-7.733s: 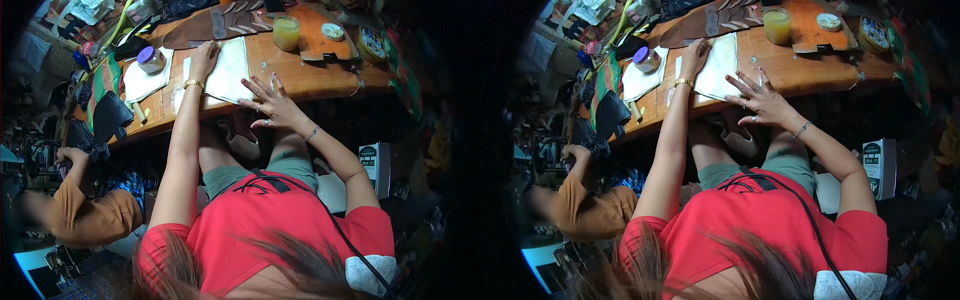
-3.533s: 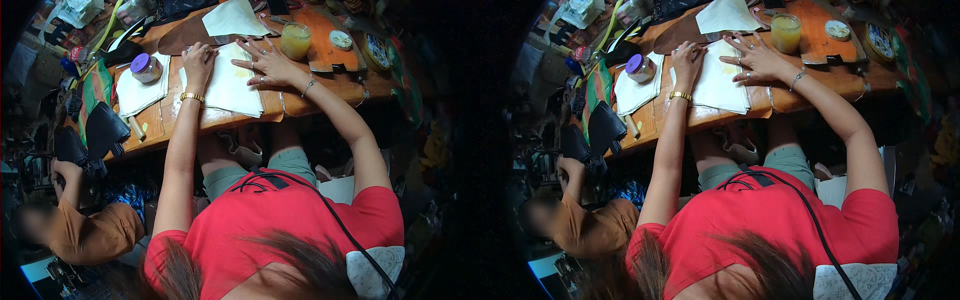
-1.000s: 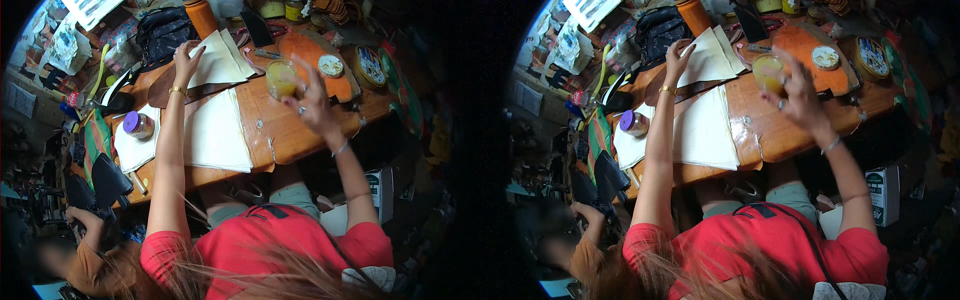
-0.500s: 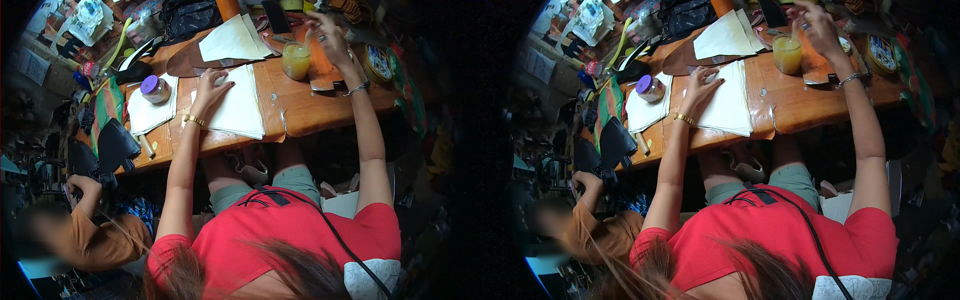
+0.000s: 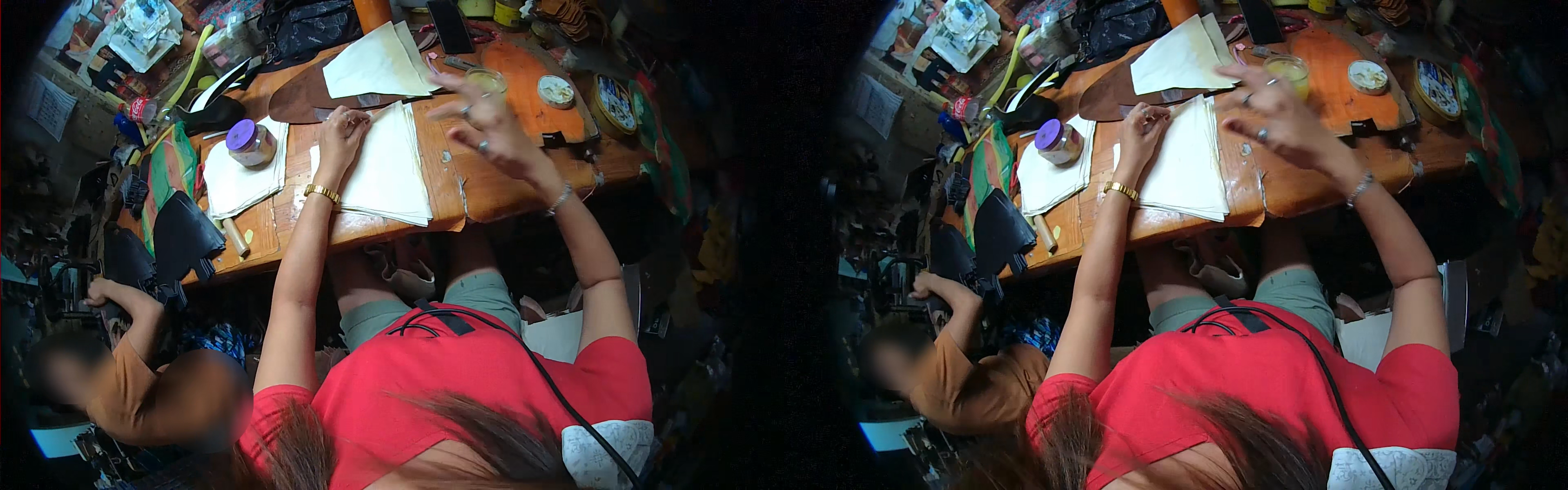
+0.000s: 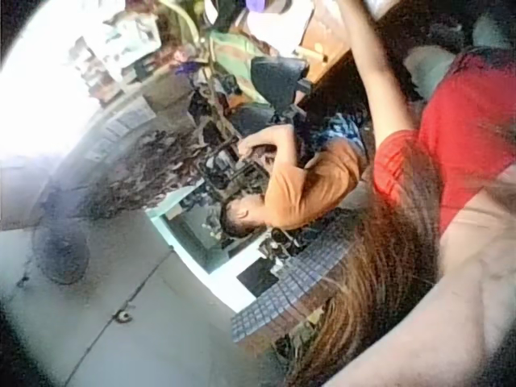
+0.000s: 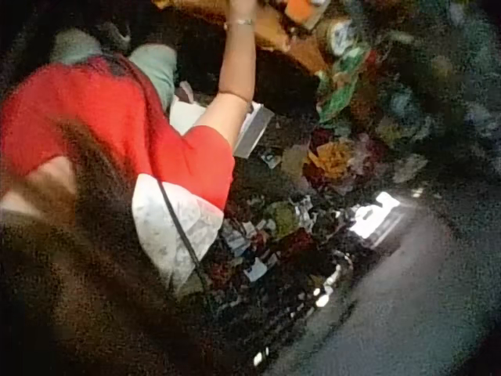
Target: Applying glue to leather and paper components for shoe manufacturing.
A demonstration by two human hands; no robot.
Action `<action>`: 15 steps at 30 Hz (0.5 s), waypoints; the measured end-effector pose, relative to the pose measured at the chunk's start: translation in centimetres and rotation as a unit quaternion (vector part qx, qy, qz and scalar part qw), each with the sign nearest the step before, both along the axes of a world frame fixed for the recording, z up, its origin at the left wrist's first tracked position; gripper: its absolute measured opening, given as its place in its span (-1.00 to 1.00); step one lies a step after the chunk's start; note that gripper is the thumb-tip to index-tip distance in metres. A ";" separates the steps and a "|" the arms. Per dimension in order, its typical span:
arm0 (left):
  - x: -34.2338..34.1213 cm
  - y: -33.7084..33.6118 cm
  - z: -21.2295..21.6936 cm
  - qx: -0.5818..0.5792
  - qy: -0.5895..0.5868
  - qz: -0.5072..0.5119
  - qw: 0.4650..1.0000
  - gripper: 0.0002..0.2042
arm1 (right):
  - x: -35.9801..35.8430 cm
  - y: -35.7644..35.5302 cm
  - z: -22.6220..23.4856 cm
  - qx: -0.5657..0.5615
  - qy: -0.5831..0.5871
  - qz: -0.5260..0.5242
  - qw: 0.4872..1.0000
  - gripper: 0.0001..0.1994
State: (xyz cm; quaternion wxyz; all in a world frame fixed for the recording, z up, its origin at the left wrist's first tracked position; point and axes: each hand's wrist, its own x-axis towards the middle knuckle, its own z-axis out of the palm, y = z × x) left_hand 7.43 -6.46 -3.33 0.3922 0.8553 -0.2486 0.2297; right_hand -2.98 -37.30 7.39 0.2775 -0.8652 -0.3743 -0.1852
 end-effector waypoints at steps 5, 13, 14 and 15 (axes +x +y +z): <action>0.5 0.5 0.5 0.058 0.055 -0.036 0.996 -0.87 | 5.0 3.6 -7.0 -0.108 0.076 0.000 0.991 -0.42; 1.2 1.0 1.8 0.104 0.068 -0.081 0.989 -0.84 | 11.6 4.2 -11.1 -0.226 -0.085 -0.082 0.967 -0.20; 1.1 1.0 1.8 0.117 0.077 -0.061 0.988 -0.82 | 11.7 4.2 -11.1 -0.228 -0.085 -0.089 0.966 -0.20; 1.1 0.9 1.8 0.110 0.068 -0.074 0.989 -0.82 | 11.7 4.2 -11.0 -0.224 -0.089 -0.084 0.967 -0.20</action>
